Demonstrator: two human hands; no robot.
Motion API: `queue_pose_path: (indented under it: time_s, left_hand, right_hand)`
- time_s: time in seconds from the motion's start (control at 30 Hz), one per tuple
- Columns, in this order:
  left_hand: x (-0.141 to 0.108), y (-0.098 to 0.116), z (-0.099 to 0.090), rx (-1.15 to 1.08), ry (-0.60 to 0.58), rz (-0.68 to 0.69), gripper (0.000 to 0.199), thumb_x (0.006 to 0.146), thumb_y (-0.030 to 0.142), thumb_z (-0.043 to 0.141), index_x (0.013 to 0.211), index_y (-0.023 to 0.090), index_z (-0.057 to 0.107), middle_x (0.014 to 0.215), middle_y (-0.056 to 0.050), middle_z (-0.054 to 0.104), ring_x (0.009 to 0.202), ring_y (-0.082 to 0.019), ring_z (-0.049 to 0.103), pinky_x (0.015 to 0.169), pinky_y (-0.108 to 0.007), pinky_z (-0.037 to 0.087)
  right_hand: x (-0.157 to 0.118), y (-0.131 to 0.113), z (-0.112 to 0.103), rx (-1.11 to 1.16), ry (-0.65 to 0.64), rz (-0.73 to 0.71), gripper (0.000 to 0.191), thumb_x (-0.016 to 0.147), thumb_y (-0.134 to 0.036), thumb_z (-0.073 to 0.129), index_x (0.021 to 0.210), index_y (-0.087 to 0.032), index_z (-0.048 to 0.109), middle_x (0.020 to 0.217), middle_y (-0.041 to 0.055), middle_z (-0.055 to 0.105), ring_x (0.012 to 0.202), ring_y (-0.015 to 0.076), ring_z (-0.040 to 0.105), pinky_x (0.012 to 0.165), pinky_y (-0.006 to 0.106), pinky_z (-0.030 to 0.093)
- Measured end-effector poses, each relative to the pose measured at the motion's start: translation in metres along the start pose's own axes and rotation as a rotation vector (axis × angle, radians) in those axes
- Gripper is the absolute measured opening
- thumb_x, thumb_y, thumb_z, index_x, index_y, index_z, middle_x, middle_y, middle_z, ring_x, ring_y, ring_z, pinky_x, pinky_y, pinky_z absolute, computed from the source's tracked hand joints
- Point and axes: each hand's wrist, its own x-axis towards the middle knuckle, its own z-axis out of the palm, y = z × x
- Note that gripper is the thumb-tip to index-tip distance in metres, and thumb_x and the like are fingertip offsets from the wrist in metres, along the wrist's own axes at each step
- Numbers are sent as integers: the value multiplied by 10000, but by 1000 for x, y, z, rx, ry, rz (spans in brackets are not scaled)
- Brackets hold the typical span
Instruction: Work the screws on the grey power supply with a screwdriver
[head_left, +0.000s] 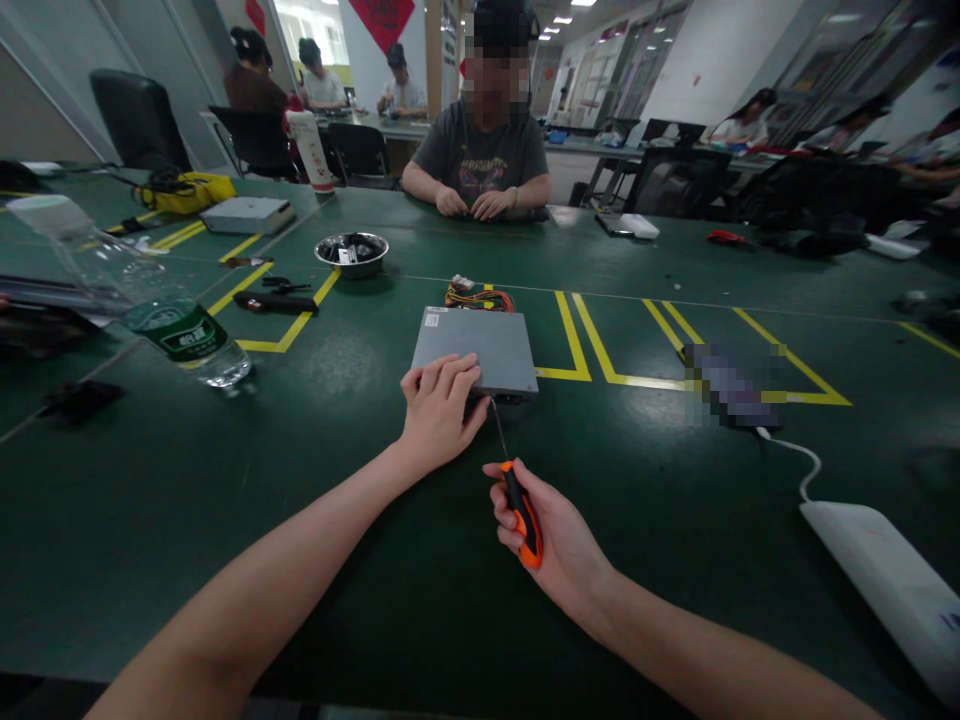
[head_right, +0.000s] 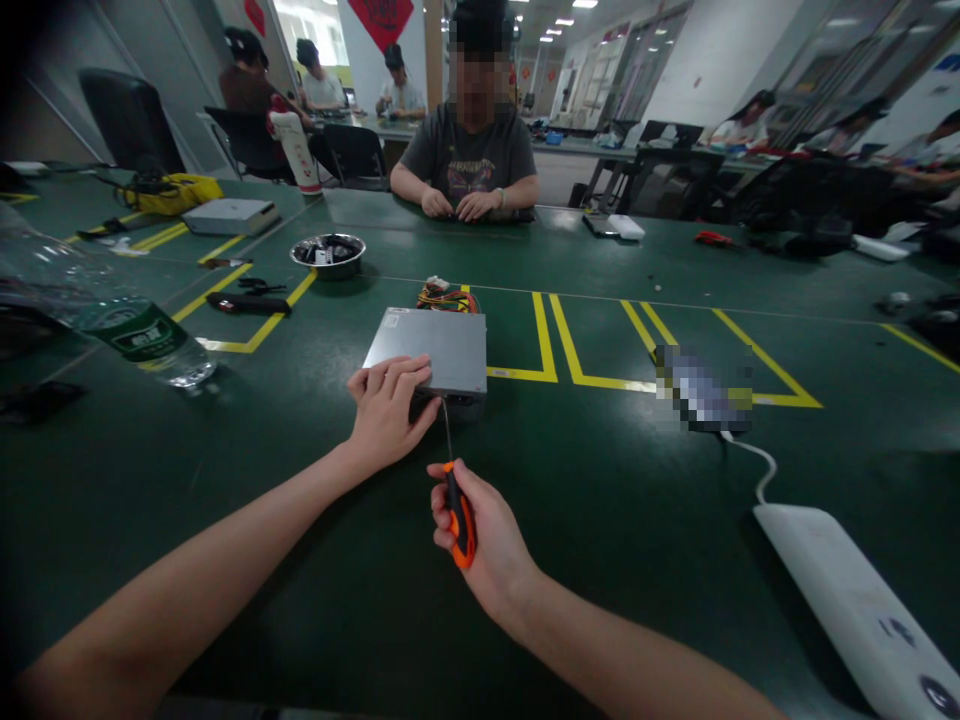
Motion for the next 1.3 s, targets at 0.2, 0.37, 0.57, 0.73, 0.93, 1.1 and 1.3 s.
queue_pose_path:
  time_s: [0.2, 0.37, 0.57, 0.73, 0.93, 1.1, 1.3]
  left_hand:
    - [1, -5, 0, -1, -12, 13, 268, 828, 318, 502, 1073, 215, 473, 1234, -54, 545, 1146, -243, 444, 888, -434, 243]
    - [6, -17, -2, 0, -11, -1, 250, 829, 328, 502, 1055, 226, 471, 1221, -48, 559, 1137, -246, 453, 885, -435, 246]
    - [7, -21, 0, -4, 17, -8, 243, 828, 323, 508, 1049, 230, 468, 1215, -35, 564, 1138, -238, 459, 888, -431, 244]
    - [6, -20, 2, -13, 33, -1, 252, 823, 312, 517, 1056, 229, 471, 1214, -43, 564, 1132, -242, 462, 887, -432, 240]
    - [6, -21, 3, -23, 39, 1, 253, 816, 312, 525, 1049, 223, 478, 1210, -47, 565, 1131, -244, 459, 889, -432, 238]
    - [6, -21, 2, -17, 35, 4, 259, 818, 309, 522, 1057, 221, 473, 1217, -44, 559, 1136, -238, 456, 890, -430, 243]
    - [6, -21, 3, -18, 31, -2, 264, 817, 310, 523, 1062, 222, 478, 1219, -44, 557, 1136, -240, 453, 893, -433, 242]
  right_hand:
    - [-8, 5, -2, -53, -47, -22, 288, 819, -410, 519, 770, -139, 601, 584, -12, 485, 466, 50, 370, 406, 169, 258]
    - [-5, 3, -9, -5, 51, -59, 272, 820, -401, 508, 734, -152, 573, 573, -16, 494, 457, 53, 380, 413, 173, 280]
    - [3, -1, -12, -30, 38, -71, 268, 822, -405, 507, 763, -154, 581, 590, -16, 503, 470, 54, 396, 420, 171, 298]
    - [8, -2, -11, -26, 26, -62, 268, 819, -405, 515, 762, -152, 582, 594, -16, 501, 476, 53, 402, 423, 170, 299]
    - [12, -1, -13, -22, 42, -57, 267, 809, -405, 530, 776, -147, 591, 611, -12, 511, 482, 52, 411, 427, 168, 309]
    - [12, -1, -13, -21, 15, -63, 272, 801, -415, 540, 778, -149, 594, 611, -11, 514, 482, 52, 407, 421, 166, 302]
    - [13, -2, -14, -26, 19, -66, 278, 804, -417, 533, 778, -147, 596, 614, -10, 513, 485, 52, 407, 425, 168, 307]
